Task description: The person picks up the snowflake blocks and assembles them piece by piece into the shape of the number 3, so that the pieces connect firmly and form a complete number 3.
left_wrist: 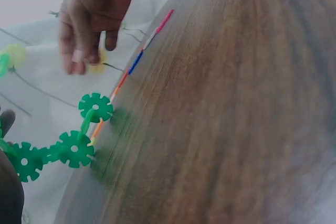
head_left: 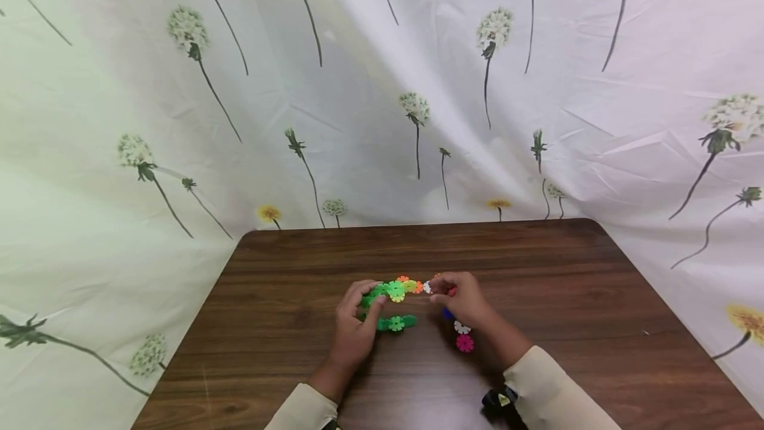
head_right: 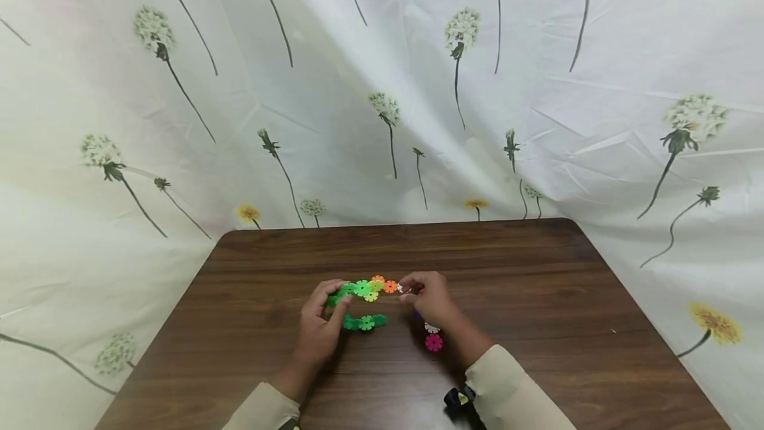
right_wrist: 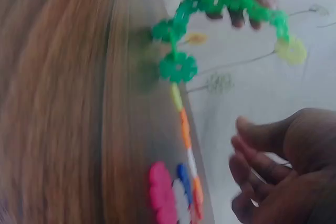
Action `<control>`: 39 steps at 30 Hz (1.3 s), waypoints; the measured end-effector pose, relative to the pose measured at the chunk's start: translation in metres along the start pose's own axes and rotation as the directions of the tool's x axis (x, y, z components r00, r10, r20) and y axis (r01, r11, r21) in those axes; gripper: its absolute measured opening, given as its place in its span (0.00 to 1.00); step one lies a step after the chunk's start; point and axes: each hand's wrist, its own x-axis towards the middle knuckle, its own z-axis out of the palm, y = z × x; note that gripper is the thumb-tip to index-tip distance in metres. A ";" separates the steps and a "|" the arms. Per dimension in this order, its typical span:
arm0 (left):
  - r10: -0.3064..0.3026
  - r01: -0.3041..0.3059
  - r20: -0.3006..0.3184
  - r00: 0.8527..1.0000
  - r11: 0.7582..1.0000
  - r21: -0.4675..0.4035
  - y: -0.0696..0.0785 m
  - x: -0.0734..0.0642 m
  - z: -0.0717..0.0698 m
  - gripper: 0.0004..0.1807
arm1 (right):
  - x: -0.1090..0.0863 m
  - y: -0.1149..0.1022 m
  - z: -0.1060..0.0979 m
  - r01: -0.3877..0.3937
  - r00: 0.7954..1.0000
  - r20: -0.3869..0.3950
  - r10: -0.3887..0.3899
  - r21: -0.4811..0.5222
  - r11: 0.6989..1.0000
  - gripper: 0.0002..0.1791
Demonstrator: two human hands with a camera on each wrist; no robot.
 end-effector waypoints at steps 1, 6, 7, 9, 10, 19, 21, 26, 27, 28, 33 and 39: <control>0.006 -0.006 -0.006 1.000 1.000 0.008 -0.001 0.000 0.000 0.15 | 0.002 0.003 -0.001 -0.027 1.000 -0.012 0.027 -0.029 0.999 0.09; 0.027 -0.026 -0.042 0.999 0.999 0.024 -0.003 0.002 -0.001 0.14 | 0.012 0.009 -0.002 -0.161 0.986 -0.053 0.156 -0.125 0.979 0.09; 0.025 -0.024 -0.047 0.999 1.000 0.020 -0.003 0.002 -0.001 0.14 | 0.014 0.010 -0.001 -0.169 0.985 -0.044 0.164 -0.140 0.976 0.09; 0.023 -0.022 -0.059 0.998 1.000 0.021 -0.003 0.003 -0.002 0.13 | 0.020 0.009 0.002 -0.161 0.987 -0.004 0.162 -0.159 0.974 0.10; 0.027 -0.025 -0.064 0.998 0.999 0.026 -0.003 0.003 -0.002 0.13 | 0.023 0.008 0.004 -0.148 0.988 0.025 0.154 -0.164 0.975 0.10; 0.033 -0.026 -0.119 0.992 0.998 0.059 -0.010 0.004 -0.006 0.12 | 0.048 0.003 0.025 -0.127 0.976 0.152 0.156 -0.186 0.974 0.11; 0.019 -0.011 -0.128 0.992 0.998 0.061 -0.012 0.005 -0.009 0.12 | 0.052 0.004 0.028 -0.108 0.974 0.174 0.143 -0.193 0.975 0.12; -0.005 0.012 -0.134 0.991 0.999 0.053 -0.014 0.007 -0.015 0.12 | 0.060 0.004 0.038 -0.030 0.972 0.221 0.083 -0.233 0.972 0.13; -0.010 0.017 -0.137 0.990 0.999 0.049 -0.013 0.007 -0.016 0.12 | 0.061 0.004 0.040 -0.016 0.971 0.226 0.073 -0.244 0.970 0.14; -0.009 0.016 -0.144 0.990 0.999 0.049 -0.013 0.008 -0.017 0.12 | 0.062 0.004 0.042 -0.005 0.970 0.233 0.069 -0.262 0.965 0.14; -0.018 0.028 -0.174 0.985 0.998 0.060 -0.014 0.008 -0.018 0.12 | 0.065 0.003 0.051 0.001 0.966 0.242 0.090 -0.350 0.937 0.13; -0.029 0.047 -0.179 0.983 0.994 0.094 -0.012 0.007 -0.016 0.12 | 0.065 0.004 0.055 0.033 0.964 0.254 0.079 -0.408 0.913 0.12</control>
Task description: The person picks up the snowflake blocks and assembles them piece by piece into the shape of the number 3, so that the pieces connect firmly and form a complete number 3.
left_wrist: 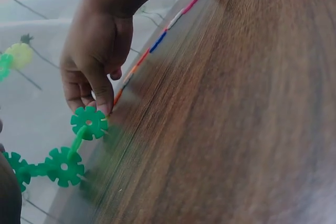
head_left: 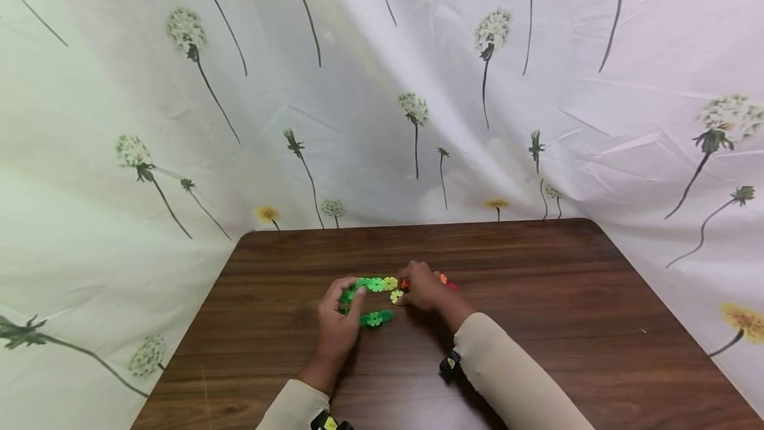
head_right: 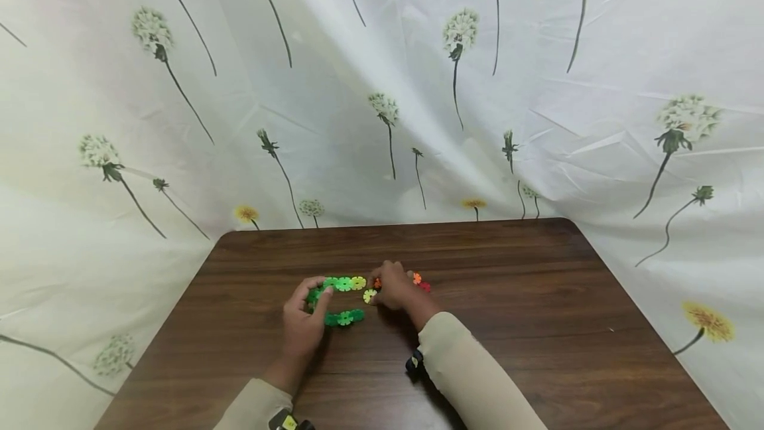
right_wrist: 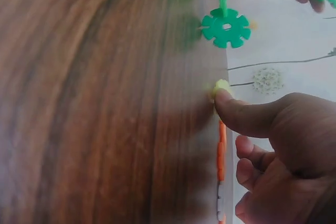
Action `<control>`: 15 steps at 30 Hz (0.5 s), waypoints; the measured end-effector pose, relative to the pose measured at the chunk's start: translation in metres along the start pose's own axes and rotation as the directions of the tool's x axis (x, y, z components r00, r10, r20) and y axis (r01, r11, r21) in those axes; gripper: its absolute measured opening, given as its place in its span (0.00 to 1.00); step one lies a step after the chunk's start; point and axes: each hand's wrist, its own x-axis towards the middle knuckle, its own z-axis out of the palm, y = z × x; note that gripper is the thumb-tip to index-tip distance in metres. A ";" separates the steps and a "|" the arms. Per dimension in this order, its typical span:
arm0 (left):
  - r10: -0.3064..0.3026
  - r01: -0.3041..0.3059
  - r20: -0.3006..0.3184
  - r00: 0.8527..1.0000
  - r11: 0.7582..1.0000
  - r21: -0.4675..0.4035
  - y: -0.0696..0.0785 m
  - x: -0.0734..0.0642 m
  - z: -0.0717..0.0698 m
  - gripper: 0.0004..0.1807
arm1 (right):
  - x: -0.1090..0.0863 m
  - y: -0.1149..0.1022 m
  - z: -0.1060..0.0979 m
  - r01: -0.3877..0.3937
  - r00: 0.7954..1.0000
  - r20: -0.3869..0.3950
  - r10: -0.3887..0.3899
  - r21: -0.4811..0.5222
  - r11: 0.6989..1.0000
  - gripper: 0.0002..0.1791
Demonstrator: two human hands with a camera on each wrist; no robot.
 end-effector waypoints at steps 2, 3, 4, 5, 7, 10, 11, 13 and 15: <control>0.011 -0.011 -0.002 1.000 1.000 0.010 0.002 0.000 0.001 0.12 | -0.002 0.001 -0.002 0.022 1.000 0.005 -0.022 0.042 0.999 0.13; 0.023 -0.023 0.000 1.000 1.000 0.015 0.002 0.000 0.002 0.12 | -0.003 0.002 -0.004 0.030 0.999 0.014 -0.031 0.076 0.997 0.13; 0.037 -0.037 0.005 0.999 0.999 0.016 0.003 0.000 0.002 0.13 | -0.005 0.003 -0.006 0.038 0.999 0.025 -0.042 0.115 0.993 0.13; 0.045 -0.045 0.013 0.999 0.999 0.010 0.005 0.000 0.002 0.13 | -0.007 0.003 -0.009 0.041 0.998 0.039 -0.048 0.155 0.987 0.12; 0.066 -0.066 0.033 0.997 0.998 -0.004 0.007 0.001 0.003 0.14 | -0.012 0.005 -0.017 0.035 0.996 0.076 -0.054 0.227 0.973 0.12; 0.083 -0.081 0.064 0.994 0.996 -0.033 0.012 0.001 0.003 0.16 | -0.019 0.009 -0.028 0.004 0.993 0.115 -0.039 0.288 0.958 0.10; 0.082 -0.079 0.075 0.994 0.996 -0.043 0.013 0.001 0.003 0.16 | -0.021 0.011 -0.031 -0.006 0.993 0.117 -0.030 0.298 0.955 0.09; 0.090 -0.085 0.095 0.991 0.995 -0.053 0.016 0.001 0.003 0.16 | -0.027 0.013 -0.038 -0.017 0.994 0.108 -0.018 0.313 0.950 0.08; 0.084 -0.077 0.120 0.989 0.995 -0.059 0.019 0.001 0.004 0.15 | -0.032 0.014 -0.045 -0.005 0.997 0.079 -0.021 0.319 0.948 0.08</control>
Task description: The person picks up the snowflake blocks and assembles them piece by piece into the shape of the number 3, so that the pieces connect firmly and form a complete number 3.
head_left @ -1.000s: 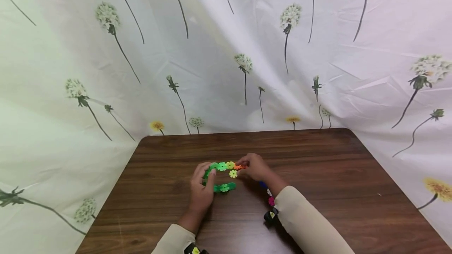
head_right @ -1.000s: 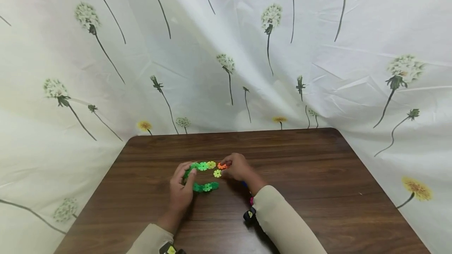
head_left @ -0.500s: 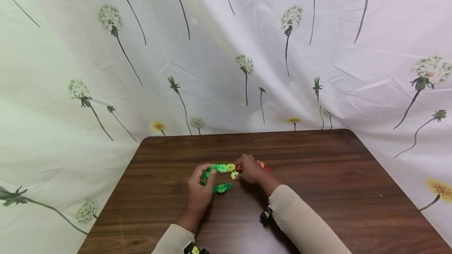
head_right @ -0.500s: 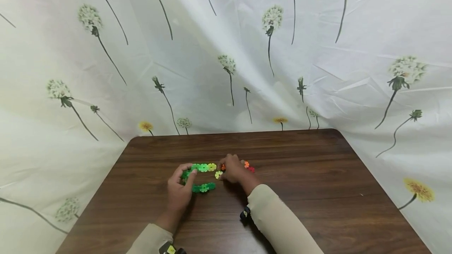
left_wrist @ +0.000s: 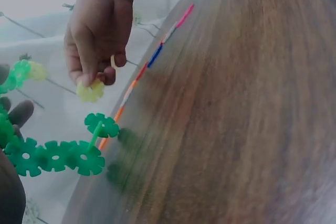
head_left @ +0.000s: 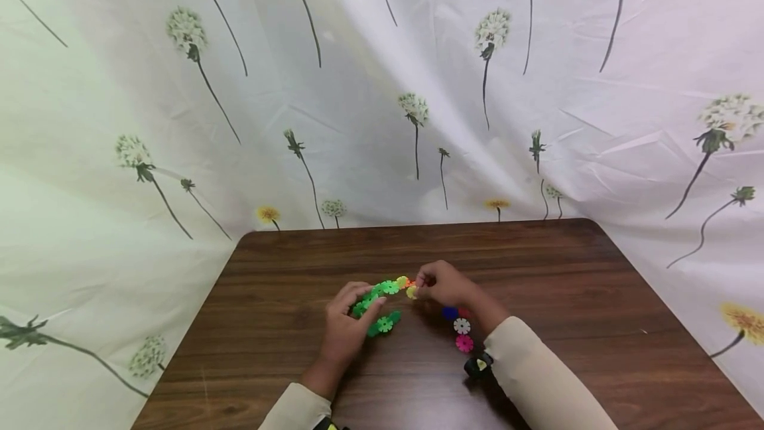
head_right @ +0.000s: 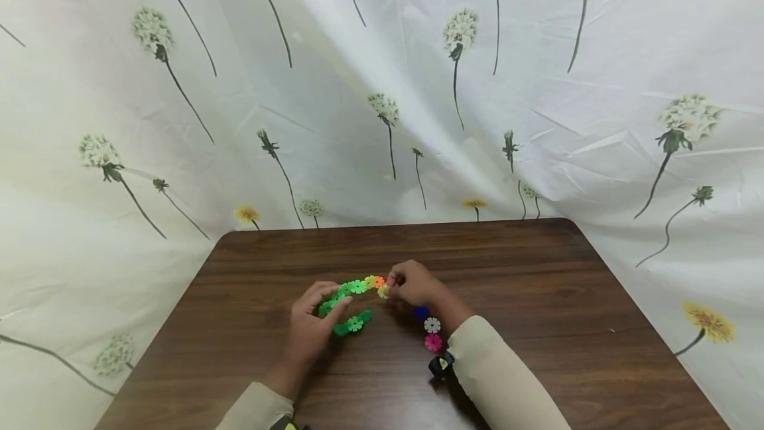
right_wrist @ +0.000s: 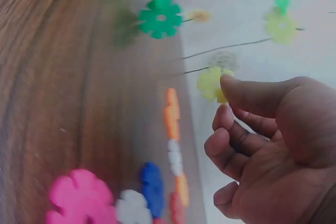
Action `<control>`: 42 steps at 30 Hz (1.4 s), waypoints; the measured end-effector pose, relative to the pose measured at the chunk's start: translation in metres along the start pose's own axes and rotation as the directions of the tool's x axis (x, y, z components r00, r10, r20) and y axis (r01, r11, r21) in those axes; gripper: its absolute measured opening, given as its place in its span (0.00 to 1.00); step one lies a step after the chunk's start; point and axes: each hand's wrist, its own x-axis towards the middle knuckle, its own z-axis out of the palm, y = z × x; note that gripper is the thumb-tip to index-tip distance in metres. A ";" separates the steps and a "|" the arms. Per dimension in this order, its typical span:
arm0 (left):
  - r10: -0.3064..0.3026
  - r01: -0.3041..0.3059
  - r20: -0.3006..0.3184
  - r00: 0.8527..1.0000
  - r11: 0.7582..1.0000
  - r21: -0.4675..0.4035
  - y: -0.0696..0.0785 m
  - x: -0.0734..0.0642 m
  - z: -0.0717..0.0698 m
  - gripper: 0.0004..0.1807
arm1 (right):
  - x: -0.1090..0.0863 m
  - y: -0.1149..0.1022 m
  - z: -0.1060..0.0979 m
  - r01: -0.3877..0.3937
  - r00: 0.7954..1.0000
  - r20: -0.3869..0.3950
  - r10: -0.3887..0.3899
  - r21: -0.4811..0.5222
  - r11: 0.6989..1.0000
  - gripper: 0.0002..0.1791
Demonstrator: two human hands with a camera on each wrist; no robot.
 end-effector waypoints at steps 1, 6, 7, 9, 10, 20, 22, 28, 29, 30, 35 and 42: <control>0.000 0.000 0.015 1.000 1.000 -0.001 0.001 0.000 0.000 0.15 | -0.003 -0.001 -0.004 0.008 1.000 -0.019 -0.008 0.002 1.000 0.09; -0.052 0.051 0.107 0.993 0.999 0.015 0.008 0.000 0.000 0.12 | -0.019 -0.011 -0.015 0.043 0.989 -0.140 -0.038 0.034 0.999 0.08; -0.080 0.079 0.128 0.989 0.997 0.014 0.009 0.000 0.001 0.12 | -0.022 -0.014 -0.015 0.045 0.986 -0.162 -0.038 0.045 0.998 0.07; -0.157 0.157 0.169 0.973 0.988 0.013 0.013 0.000 0.001 0.10 | -0.028 -0.020 -0.015 0.054 0.980 -0.194 -0.039 0.072 0.996 0.06; -0.202 0.203 0.187 0.961 0.979 0.014 0.015 0.000 0.002 0.10 | -0.031 -0.023 -0.014 0.063 0.978 -0.204 -0.045 0.082 0.995 0.05; -0.546 0.582 0.269 0.793 0.811 -0.068 0.023 0.006 0.008 0.12 | -0.048 -0.043 -0.002 0.142 0.955 -0.282 -0.095 0.152 0.978 0.05; -0.576 0.620 0.274 0.770 0.776 -0.112 0.024 0.008 0.007 0.11 | -0.049 -0.044 0.000 0.156 0.954 -0.282 -0.101 0.180 0.971 0.06; -0.648 0.697 0.265 0.714 0.691 -0.189 0.026 0.012 0.006 0.15 | -0.053 -0.048 0.004 0.185 0.956 -0.268 -0.119 0.235 0.954 0.06; -0.662 0.709 0.258 0.704 0.676 -0.200 0.027 0.012 0.007 0.15 | -0.053 -0.049 0.004 0.185 0.957 -0.265 -0.119 0.240 0.953 0.06; -0.676 0.720 0.248 0.694 0.659 -0.218 0.029 0.012 0.008 0.15 | -0.054 -0.050 0.005 0.187 0.958 -0.261 -0.121 0.245 0.951 0.06; -0.742 0.762 0.210 0.637 0.562 -0.322 0.037 0.014 0.012 0.09 | -0.054 -0.051 0.006 0.205 0.961 -0.238 -0.142 0.263 0.943 0.05; -0.780 0.805 0.307 0.544 0.383 -0.453 0.040 0.015 0.016 0.05 | -0.055 -0.045 0.005 0.227 0.957 -0.237 -0.165 0.264 0.938 0.06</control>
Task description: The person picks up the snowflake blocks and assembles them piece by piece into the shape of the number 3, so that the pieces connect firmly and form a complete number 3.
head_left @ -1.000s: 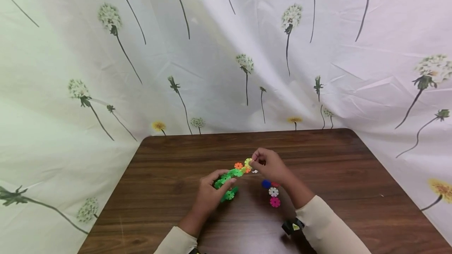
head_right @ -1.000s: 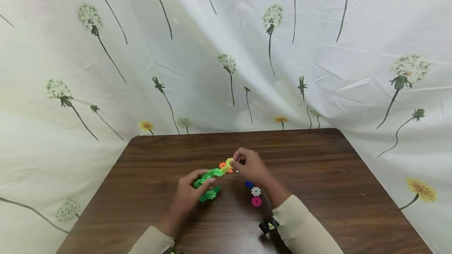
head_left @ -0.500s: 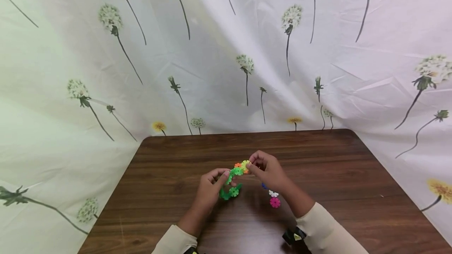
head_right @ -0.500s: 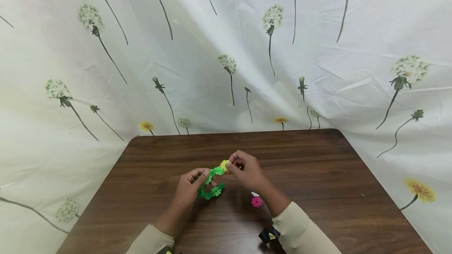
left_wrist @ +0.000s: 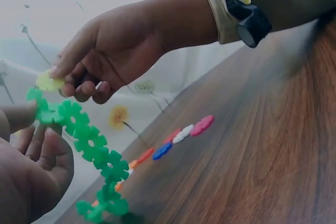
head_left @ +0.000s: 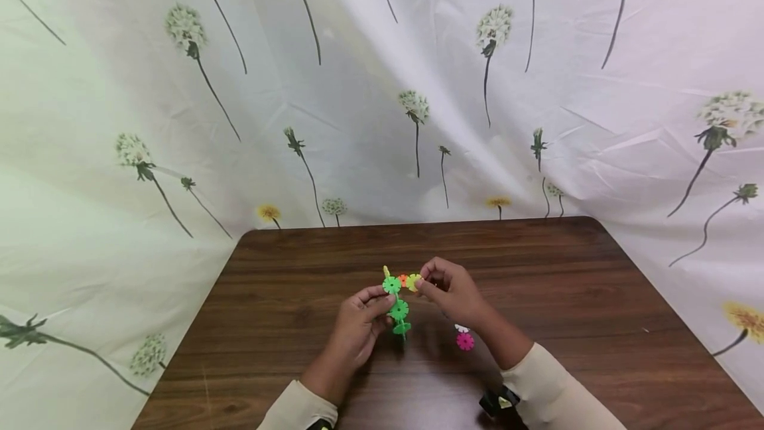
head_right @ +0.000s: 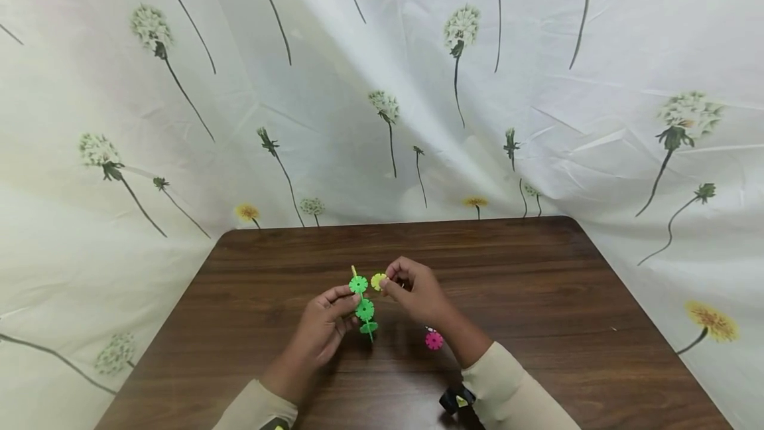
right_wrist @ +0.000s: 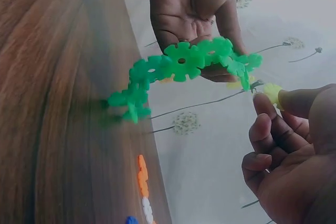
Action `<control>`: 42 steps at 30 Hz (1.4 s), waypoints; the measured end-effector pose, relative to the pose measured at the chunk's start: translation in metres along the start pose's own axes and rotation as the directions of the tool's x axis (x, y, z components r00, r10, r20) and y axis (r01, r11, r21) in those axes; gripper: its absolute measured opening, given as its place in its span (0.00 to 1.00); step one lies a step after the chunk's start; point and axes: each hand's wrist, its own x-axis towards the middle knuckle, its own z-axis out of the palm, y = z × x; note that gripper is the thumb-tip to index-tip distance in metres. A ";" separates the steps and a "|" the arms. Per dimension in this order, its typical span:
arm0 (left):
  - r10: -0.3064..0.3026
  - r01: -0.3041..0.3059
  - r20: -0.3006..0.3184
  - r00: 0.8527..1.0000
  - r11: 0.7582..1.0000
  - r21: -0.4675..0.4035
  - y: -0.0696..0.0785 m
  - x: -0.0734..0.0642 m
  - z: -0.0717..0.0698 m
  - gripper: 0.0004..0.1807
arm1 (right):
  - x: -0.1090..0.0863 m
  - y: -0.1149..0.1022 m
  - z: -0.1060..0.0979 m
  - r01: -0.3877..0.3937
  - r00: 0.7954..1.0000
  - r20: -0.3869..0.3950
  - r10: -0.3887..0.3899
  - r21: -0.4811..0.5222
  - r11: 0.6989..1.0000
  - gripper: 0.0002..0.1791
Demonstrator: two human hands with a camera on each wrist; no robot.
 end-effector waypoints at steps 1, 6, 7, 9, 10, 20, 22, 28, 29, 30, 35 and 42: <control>-0.007 0.007 0.003 1.000 1.000 -0.007 -0.001 0.000 0.001 0.05 | -0.001 0.001 -0.001 0.000 1.000 -0.001 0.000 0.002 1.000 0.06; -0.018 0.018 -0.006 1.000 1.000 0.001 -0.005 0.002 0.004 0.06 | -0.009 0.007 -0.004 -0.021 1.000 -0.004 0.021 0.040 0.999 0.07; -0.021 0.021 -0.010 1.000 1.000 0.005 -0.006 0.003 0.004 0.07 | -0.011 0.009 -0.005 -0.032 0.999 -0.004 0.032 0.054 0.998 0.08; -0.022 0.022 -0.019 1.000 1.000 0.020 -0.008 0.005 0.004 0.09 | -0.013 0.012 -0.005 -0.049 0.999 -0.007 0.050 0.078 0.996 0.12; -0.024 0.024 -0.024 0.999 0.999 0.025 -0.009 0.006 0.004 0.09 | -0.014 0.013 -0.005 -0.060 0.998 -0.008 0.061 0.090 0.994 0.13; -0.039 0.041 -0.024 0.999 0.996 0.084 -0.017 0.013 0.001 0.06 | -0.018 0.021 -0.001 -0.188 0.982 0.001 0.189 0.126 0.974 0.20; -0.035 0.036 -0.012 0.999 0.996 0.085 -0.019 0.014 0.001 0.06 | -0.019 0.022 0.002 -0.215 0.976 0.003 0.217 0.124 0.969 0.19; -0.028 0.027 0.005 1.000 0.995 0.092 -0.021 0.015 -0.002 0.08 | -0.018 0.024 0.009 -0.237 0.971 0.009 0.238 0.126 0.963 0.14; -0.026 0.025 0.006 1.000 0.995 0.094 -0.021 0.015 -0.002 0.08 | -0.018 0.024 0.009 -0.233 0.972 0.008 0.234 0.125 0.964 0.14; -0.023 0.022 0.007 1.000 0.995 0.094 -0.022 0.015 -0.002 0.08 | -0.019 0.024 0.009 -0.231 0.973 0.007 0.232 0.124 0.965 0.14; 0.009 -0.007 -0.013 1.000 0.991 0.133 -0.021 0.014 -0.002 0.04 | -0.019 0.024 0.009 -0.211 0.977 0.008 0.211 0.125 0.970 0.14; 0.035 -0.028 -0.031 0.999 0.979 0.204 -0.020 0.014 -0.001 0.06 | -0.020 0.020 0.010 -0.208 0.978 0.033 0.206 0.115 0.971 0.12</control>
